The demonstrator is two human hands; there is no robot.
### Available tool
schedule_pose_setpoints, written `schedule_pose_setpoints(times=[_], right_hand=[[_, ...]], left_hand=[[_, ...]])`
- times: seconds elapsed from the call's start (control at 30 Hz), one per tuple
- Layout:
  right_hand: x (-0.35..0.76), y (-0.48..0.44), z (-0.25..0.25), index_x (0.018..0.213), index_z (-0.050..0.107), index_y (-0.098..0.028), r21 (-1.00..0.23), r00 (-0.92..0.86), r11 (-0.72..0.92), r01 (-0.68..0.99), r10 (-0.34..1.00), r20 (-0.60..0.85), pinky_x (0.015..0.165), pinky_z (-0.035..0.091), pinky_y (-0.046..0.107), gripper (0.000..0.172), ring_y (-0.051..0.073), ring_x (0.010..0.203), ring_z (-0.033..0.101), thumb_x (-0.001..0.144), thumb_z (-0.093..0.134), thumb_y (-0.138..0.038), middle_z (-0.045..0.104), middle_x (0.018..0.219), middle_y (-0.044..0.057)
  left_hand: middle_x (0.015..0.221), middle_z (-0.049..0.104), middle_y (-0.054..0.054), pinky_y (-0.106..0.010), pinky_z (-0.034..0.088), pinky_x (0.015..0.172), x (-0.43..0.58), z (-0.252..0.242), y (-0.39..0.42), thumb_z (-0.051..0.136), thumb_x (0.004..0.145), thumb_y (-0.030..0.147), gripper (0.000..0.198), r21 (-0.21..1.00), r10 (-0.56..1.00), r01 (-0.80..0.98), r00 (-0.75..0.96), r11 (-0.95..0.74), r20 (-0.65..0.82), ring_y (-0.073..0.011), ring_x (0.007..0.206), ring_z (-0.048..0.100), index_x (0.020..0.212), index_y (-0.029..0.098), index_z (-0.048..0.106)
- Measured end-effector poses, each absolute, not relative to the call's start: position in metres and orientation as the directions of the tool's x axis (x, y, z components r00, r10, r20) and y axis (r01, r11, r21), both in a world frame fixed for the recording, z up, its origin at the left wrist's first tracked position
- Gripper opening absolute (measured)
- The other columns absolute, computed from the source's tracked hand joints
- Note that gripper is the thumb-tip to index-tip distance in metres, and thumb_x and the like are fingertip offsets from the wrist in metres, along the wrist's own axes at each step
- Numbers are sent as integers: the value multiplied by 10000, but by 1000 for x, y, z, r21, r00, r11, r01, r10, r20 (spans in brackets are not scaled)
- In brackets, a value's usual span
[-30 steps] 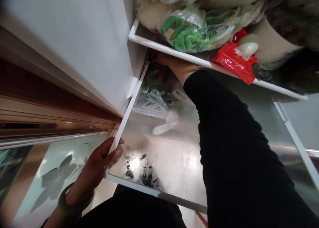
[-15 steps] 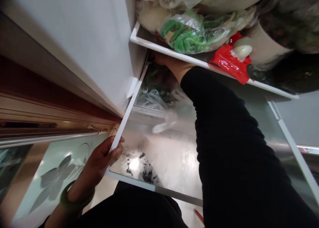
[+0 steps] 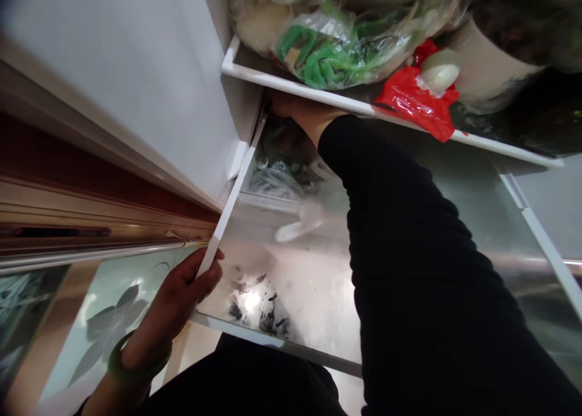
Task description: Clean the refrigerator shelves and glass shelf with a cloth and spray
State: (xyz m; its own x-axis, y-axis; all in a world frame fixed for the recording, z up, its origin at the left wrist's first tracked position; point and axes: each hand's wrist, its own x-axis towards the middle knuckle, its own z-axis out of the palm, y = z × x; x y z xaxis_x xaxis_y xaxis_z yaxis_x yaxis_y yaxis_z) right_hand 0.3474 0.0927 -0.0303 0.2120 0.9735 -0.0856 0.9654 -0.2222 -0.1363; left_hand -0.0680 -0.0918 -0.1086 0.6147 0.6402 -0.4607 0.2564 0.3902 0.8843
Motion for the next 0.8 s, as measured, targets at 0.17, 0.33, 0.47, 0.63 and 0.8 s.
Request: schedule_pose_setpoints(times=[0.17, 0.33, 0.47, 0.63, 0.8], right_hand=[[352, 94, -33, 1342, 661, 65, -193, 217, -230, 954, 972, -87, 1165, 381, 320, 356, 157, 1207, 627, 996, 595, 10, 667, 1459, 205], [348, 99, -35, 1184, 724, 69, -239, 224, -232, 943, 973, -61, 1098, 422, 276, 247, 122, 1079, 644, 984, 596, 0, 731, 1364, 180], [350, 92, -40, 1140, 768, 10, -261, 191, -195, 945, 981, -40, 1037, 439, 241, 216, 93, 1007, 636, 961, 664, -50, 768, 1314, 123], [364, 62, -41, 1297, 745, -24, -252, 182, -176, 951, 983, -2, 1052, 446, 292, 332, 146, 1097, 658, 986, 698, -131, 754, 1339, 152], [371, 51, -47, 1371, 718, -50, -182, 161, -145, 973, 984, 80, 1175, 397, 414, 358, 229, 1290, 619, 1065, 540, -107, 680, 1461, 185]], left_hand=[[722, 499, 42, -226, 296, 540, -68, -106, -92, 727, 918, 478, 357, 890, 629, 228, 638, 396, -443, -100, 602, 390, 1163, 228, 660], [739, 522, 32, -224, 297, 543, -69, -109, -91, 730, 916, 451, 347, 889, 636, 232, 629, 394, -446, -100, 608, 405, 1165, 218, 664], [712, 487, 48, -222, 285, 537, -68, -111, -91, 740, 909, 458, 344, 891, 638, 224, 631, 395, -441, -96, 600, 388, 1149, 226, 653], [699, 472, 58, -222, 290, 551, -65, -106, -92, 721, 917, 439, 311, 897, 641, 221, 636, 382, -429, -95, 606, 380, 1134, 227, 652], [671, 441, 69, -225, 288, 555, -65, -106, -92, 715, 914, 433, 310, 897, 650, 232, 624, 377, -435, -100, 601, 373, 1140, 229, 656]])
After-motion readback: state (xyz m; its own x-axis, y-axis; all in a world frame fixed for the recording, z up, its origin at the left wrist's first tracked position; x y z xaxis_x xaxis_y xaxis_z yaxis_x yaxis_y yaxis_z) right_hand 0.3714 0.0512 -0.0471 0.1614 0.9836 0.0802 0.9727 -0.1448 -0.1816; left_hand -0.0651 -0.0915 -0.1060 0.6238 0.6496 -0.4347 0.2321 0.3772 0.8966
